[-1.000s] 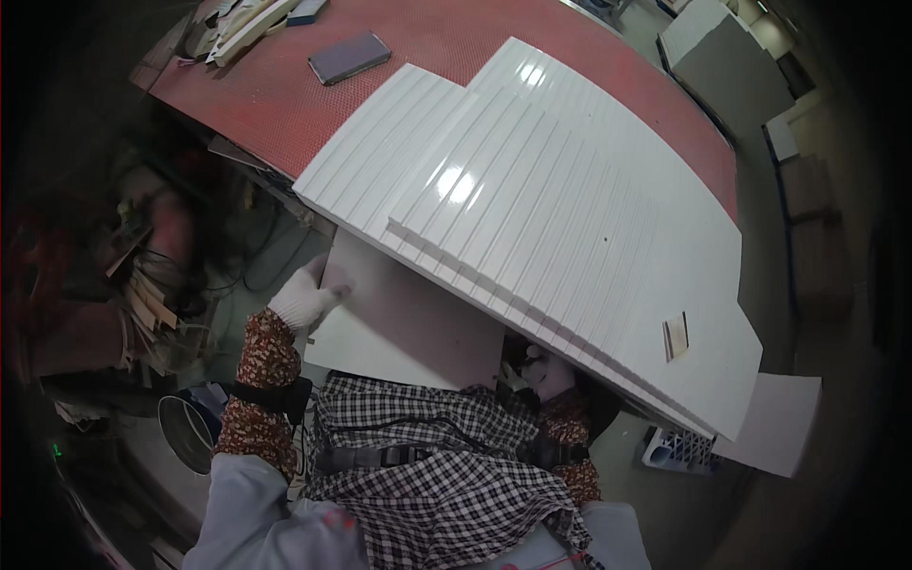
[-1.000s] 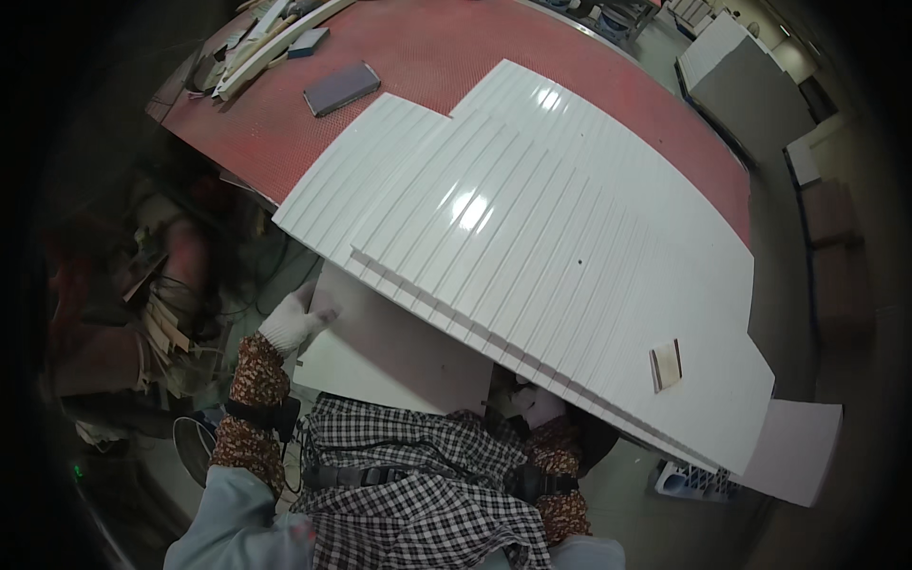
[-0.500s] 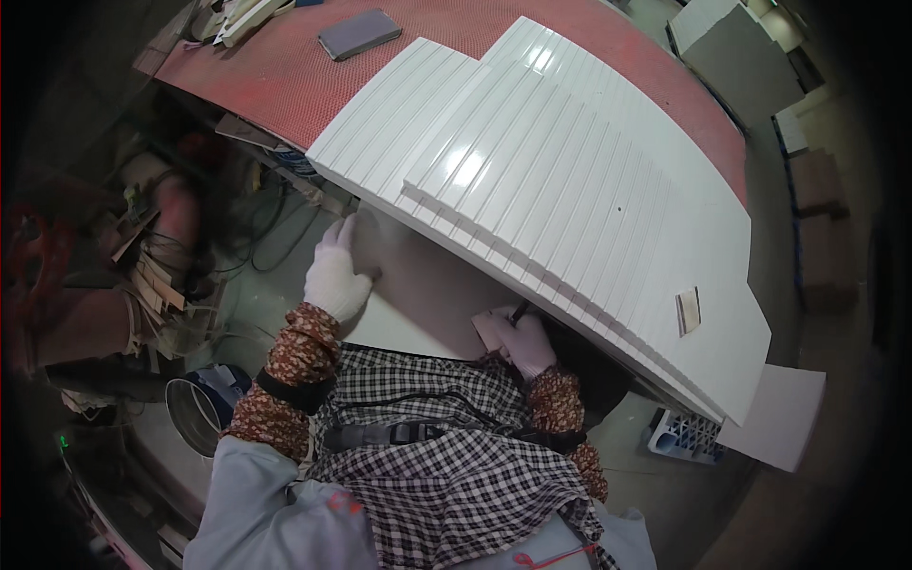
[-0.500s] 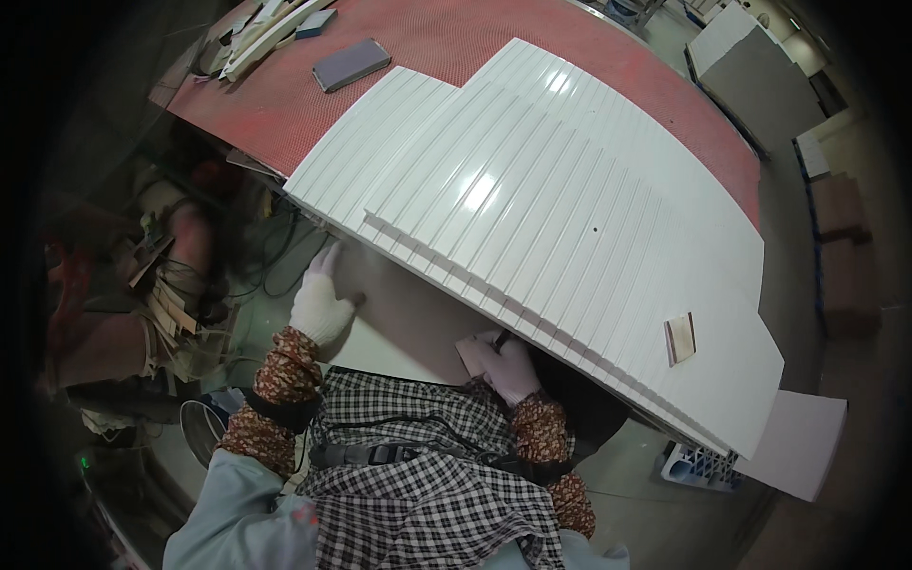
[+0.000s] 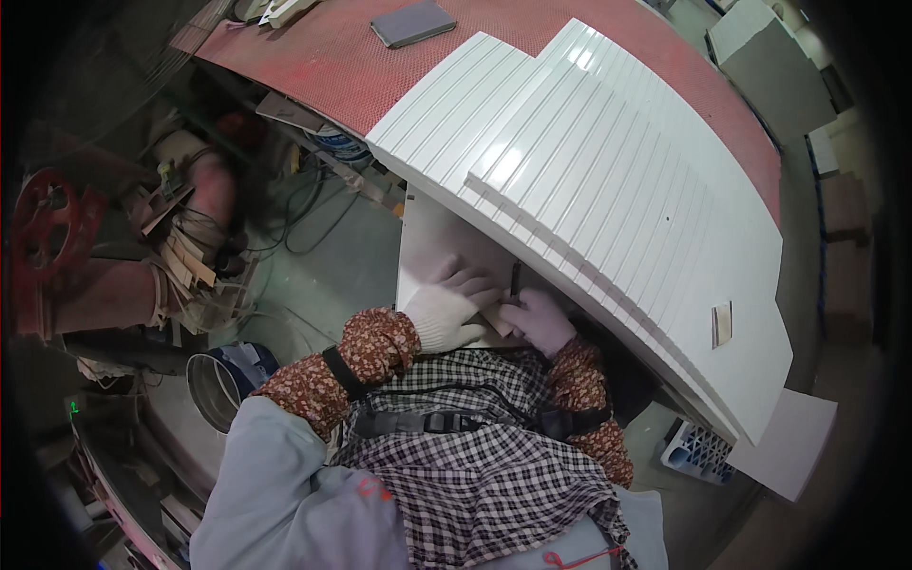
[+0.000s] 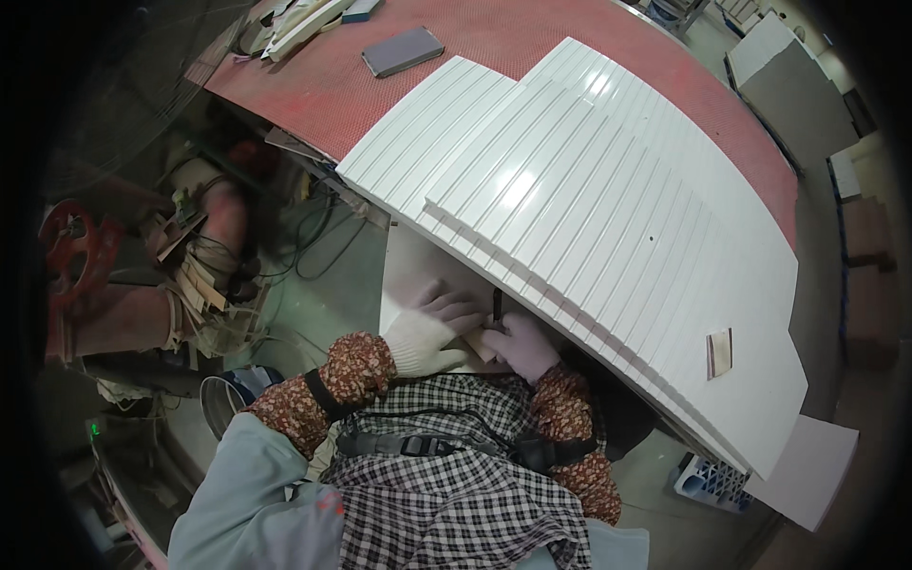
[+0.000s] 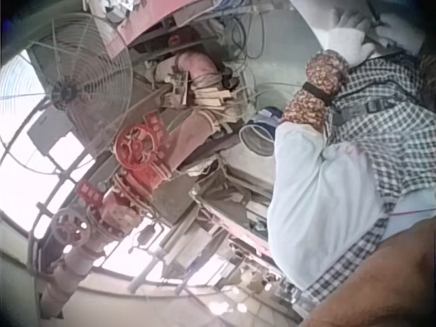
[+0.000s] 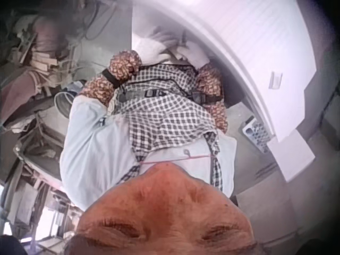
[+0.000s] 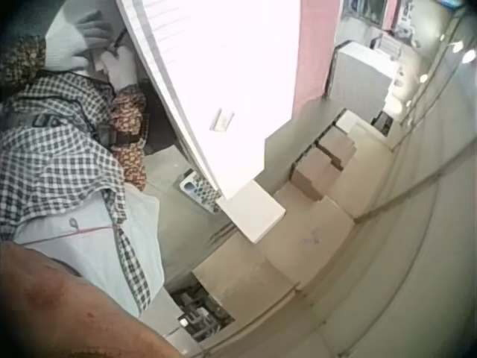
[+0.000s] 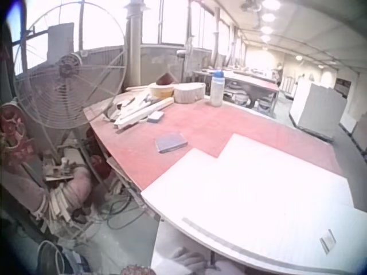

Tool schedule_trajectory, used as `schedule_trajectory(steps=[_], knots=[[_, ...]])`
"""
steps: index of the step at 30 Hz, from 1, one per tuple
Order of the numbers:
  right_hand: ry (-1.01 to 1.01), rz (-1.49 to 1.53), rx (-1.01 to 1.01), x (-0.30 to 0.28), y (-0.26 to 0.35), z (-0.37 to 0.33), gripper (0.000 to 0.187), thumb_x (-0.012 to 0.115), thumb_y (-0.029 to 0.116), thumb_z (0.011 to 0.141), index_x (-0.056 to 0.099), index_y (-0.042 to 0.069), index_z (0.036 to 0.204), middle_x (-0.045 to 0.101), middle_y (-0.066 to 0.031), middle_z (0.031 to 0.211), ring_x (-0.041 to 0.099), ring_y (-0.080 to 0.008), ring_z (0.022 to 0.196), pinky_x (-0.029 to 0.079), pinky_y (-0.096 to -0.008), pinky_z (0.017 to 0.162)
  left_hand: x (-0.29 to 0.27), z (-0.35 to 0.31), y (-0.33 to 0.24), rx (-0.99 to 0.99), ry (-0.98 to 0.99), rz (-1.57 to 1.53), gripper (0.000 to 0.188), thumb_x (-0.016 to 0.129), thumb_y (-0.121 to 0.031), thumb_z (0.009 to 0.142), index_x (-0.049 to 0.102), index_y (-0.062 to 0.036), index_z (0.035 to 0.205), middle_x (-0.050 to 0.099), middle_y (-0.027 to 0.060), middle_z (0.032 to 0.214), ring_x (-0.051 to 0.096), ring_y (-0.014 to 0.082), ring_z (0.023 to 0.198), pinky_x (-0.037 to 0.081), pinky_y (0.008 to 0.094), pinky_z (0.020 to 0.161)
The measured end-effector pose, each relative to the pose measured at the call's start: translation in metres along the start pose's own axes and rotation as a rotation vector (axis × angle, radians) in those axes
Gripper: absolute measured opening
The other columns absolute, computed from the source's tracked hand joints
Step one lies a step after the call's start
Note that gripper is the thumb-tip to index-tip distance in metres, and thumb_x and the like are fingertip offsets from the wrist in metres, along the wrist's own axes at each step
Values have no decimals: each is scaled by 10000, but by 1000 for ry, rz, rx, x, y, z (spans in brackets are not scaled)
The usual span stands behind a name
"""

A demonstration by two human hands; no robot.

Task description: The person sands the edges of a white panel with a sanding block, then moves it aside to reach a smaller white board. They place a small wooden block onto the board and mark around it with a pen.

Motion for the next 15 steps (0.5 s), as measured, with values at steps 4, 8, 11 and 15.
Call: schedule_trajectory(steps=[4, 8, 11, 15], knots=[[-21, -91, 29, 0, 2, 0, 330, 718, 202, 960, 693, -47, 1176, 698, -33, 872, 623, -90, 717, 501, -257, 631, 7, -1, 4, 8, 14, 56, 570, 693, -242, 808, 639, -43, 1339, 625, 160, 1400, 509, 307, 1417, 318, 562, 1232], [-20, -67, -9, 2, 5, -1, 374, 748, 301, 946, 661, -54, 1027, 681, -80, 873, 637, -132, 755, 525, -295, 670, 8, 0, 6, -9, -17, 147, 564, 717, -264, 793, 648, -42, 1307, 600, 173, 1420, 489, 341, 1422, 326, 561, 1223], [-61, -106, -42, -3, 0, 1, 391, 754, 307, 943, 676, -63, 1043, 692, -92, 889, 653, -149, 796, 541, -315, 707, 5, 3, 4, -7, 5, 166, 557, 740, -283, 772, 662, -49, 1271, 596, 173, 1418, 478, 357, 1425, 328, 563, 1220], [-160, -325, -133, -7, 21, -15, 419, 727, 358, 958, 702, -40, 1087, 716, -146, 934, 706, -238, 858, 554, -367, 788, -1, 5, 3, -32, -25, 125, 513, 775, -296, 723, 694, -68, 1175, 611, 160, 1376, 486, 356, 1413, 341, 562, 1206]])
Point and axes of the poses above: each hand's wrist, its own z-axis towards the middle knuckle, its own x-axis out of the palm, y = z × x, the point moved 10 cm from there along z, towards the middle knuckle
